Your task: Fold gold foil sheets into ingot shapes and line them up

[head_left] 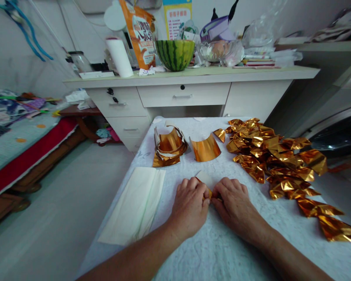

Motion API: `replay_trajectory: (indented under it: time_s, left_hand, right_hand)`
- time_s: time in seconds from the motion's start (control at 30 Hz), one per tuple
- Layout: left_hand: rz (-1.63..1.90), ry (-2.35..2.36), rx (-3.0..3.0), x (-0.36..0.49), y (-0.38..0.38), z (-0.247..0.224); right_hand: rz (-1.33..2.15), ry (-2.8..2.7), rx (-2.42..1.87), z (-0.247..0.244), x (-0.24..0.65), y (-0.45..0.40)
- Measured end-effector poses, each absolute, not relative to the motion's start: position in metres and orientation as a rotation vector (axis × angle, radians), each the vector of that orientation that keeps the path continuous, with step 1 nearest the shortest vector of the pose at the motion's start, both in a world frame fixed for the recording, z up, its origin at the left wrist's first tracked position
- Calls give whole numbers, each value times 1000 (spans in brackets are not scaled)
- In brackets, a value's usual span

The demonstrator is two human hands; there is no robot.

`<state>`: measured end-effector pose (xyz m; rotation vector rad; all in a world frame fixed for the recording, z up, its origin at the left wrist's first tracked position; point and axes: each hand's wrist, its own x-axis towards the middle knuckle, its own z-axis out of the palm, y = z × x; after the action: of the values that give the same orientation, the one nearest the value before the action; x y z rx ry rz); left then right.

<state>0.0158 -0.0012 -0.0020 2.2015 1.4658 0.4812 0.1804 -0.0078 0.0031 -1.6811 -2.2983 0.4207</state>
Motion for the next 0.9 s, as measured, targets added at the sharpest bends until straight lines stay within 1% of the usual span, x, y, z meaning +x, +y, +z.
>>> replay_trajectory:
  time_s: [0.33,0.73,0.9]
  left_hand:
    - [500,1438,2176,14,0,-4]
    - [485,1433,2175,13,0,-3]
    - [504,1424,2169,13,0,-2]
  right_hand:
    - [239,-2238,-1755,-10,190,-5]
    - [219,-2225,-1771,-11,200,-1]
    - [330,-2233,-1770,-7,204,-1]
